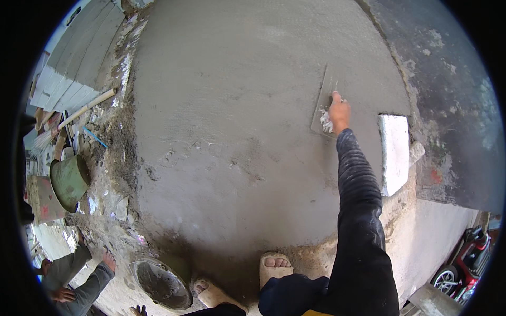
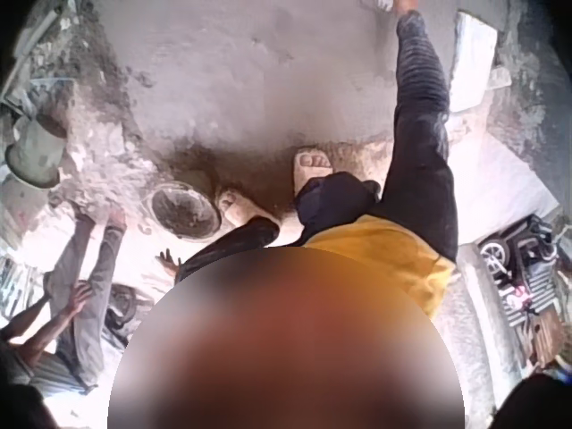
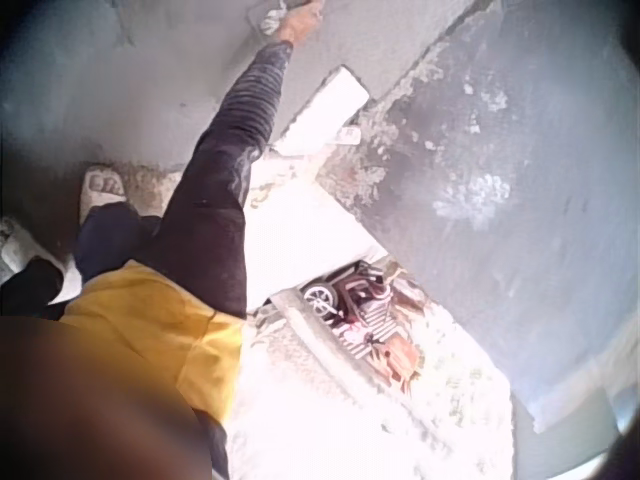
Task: The person scoops wet cement from a bucket and spreads it onto a floor surface, then uses a trowel to smooth and level the area. The person repeatedly adds small amounts of cement and continues smoothing the surface.
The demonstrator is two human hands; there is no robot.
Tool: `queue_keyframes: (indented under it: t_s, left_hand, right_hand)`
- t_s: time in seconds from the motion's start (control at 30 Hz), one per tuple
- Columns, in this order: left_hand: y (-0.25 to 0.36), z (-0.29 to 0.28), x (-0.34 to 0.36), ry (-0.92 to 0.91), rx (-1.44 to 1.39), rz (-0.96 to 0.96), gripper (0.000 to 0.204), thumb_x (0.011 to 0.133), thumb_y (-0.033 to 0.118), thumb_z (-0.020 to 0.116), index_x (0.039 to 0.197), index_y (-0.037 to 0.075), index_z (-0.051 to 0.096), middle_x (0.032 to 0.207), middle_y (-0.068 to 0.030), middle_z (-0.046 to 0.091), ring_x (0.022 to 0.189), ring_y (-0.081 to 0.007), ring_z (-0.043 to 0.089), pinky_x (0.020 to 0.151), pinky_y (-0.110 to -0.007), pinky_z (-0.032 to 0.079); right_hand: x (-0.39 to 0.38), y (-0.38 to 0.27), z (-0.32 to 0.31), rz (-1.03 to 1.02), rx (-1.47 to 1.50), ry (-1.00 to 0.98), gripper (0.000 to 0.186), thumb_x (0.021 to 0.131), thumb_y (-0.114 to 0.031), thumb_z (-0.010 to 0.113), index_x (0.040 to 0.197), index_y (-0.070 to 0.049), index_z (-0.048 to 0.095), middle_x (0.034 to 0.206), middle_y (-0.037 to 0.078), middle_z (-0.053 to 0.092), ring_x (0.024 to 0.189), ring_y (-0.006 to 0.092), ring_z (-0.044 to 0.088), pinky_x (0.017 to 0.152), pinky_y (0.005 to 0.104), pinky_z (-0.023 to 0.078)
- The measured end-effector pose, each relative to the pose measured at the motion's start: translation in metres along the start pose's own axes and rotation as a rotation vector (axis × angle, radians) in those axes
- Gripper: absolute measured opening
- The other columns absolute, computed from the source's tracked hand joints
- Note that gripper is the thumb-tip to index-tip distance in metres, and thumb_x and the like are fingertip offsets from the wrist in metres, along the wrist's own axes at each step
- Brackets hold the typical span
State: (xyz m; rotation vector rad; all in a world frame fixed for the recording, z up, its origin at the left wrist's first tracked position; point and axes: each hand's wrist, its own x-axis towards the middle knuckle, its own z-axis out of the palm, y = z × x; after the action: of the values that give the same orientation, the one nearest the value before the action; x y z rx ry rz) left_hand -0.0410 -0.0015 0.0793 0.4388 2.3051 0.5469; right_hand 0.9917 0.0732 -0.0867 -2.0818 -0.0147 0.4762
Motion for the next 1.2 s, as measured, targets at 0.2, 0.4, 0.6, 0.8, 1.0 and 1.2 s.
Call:
queue_keyframes:
  t_s: [0.2, 0.4, 0.6, 0.8, 1.0, 1.2]
  left_hand:
    - [-0.010, -0.010, -0.009, 0.066, -0.105, -0.121, 0.079, 0.098, 0.068, 0.048, 0.159, 0.018, 0.034, 0.155, -0.0074, 0.050, 0.149, -0.0293, 0.034, 0.119, -0.056, 0.028]
    - [-0.005, 0.024, 0.005, -0.102, -0.241, 0.007, 0.098, 0.092, 0.081, 0.042, 0.162, 0.013, 0.029, 0.164, -0.0084, 0.038, 0.154, -0.0322, 0.024, 0.121, -0.056, 0.015]
    - [-0.003, 0.085, -0.013, -0.807, -0.532, 0.134, 0.061, 0.108, 0.046, 0.045, 0.154, 0.006, 0.042, 0.156, -0.0125, 0.048, 0.142, -0.0295, 0.046, 0.119, -0.047, 0.033]
    - [0.008, 0.101, -0.032, -0.616, -0.573, 0.144, 0.058, 0.102, 0.023, 0.060, 0.153, 0.005, 0.041, 0.143, -0.0131, 0.057, 0.133, -0.0286, 0.054, 0.110, -0.043, 0.044]
    - [0.024, 0.122, -0.063, -0.601, -0.643, 0.342, 0.059, 0.101, 0.011, 0.063, 0.153, -0.003, 0.039, 0.151, -0.0109, 0.049, 0.137, -0.0187, 0.045, 0.114, -0.032, 0.036]
    - [0.052, 0.137, -0.091, -0.681, -0.764, 0.371, 0.044, 0.102, 0.009, 0.060, 0.144, -0.001, 0.050, 0.136, -0.0084, 0.060, 0.122, -0.0163, 0.056, 0.107, -0.032, 0.043]
  right_hand:
    - [0.007, -0.061, 0.100, -0.086, 0.049, -0.367, 0.079, 0.098, -0.059, 0.054, 0.138, 0.010, 0.055, 0.133, 0.026, 0.062, 0.108, 0.0291, 0.061, 0.095, 0.0420, 0.048]
    - [-0.086, -0.094, 0.180, -0.340, -0.334, -0.565, 0.086, 0.100, -0.059, 0.055, 0.144, 0.014, 0.046, 0.098, 0.021, 0.069, 0.078, 0.0256, 0.067, 0.078, 0.0442, 0.054]
    - [-0.230, -0.069, 0.114, -0.430, -0.387, -0.798, 0.090, 0.098, -0.058, 0.059, 0.144, 0.017, 0.041, 0.082, 0.020, 0.068, 0.068, 0.0271, 0.067, 0.067, 0.0423, 0.053]
    - [-0.392, -0.105, 0.074, -0.970, -0.716, -1.110, 0.049, 0.097, -0.046, 0.064, 0.116, -0.001, 0.060, 0.091, 0.024, 0.069, 0.084, 0.0457, 0.066, 0.075, 0.0498, 0.051]
    - [-0.540, -0.130, 0.091, -1.484, -1.009, -1.496, 0.047, 0.098, -0.041, 0.063, 0.117, 0.001, 0.061, 0.088, 0.021, 0.071, 0.081, 0.0407, 0.069, 0.071, 0.0477, 0.053]
    - [-0.613, -0.068, 0.122, -1.554, -1.189, -1.539, 0.047, 0.101, -0.038, 0.058, 0.117, 0.006, 0.063, 0.089, 0.024, 0.072, 0.087, 0.0427, 0.070, 0.078, 0.0509, 0.054]
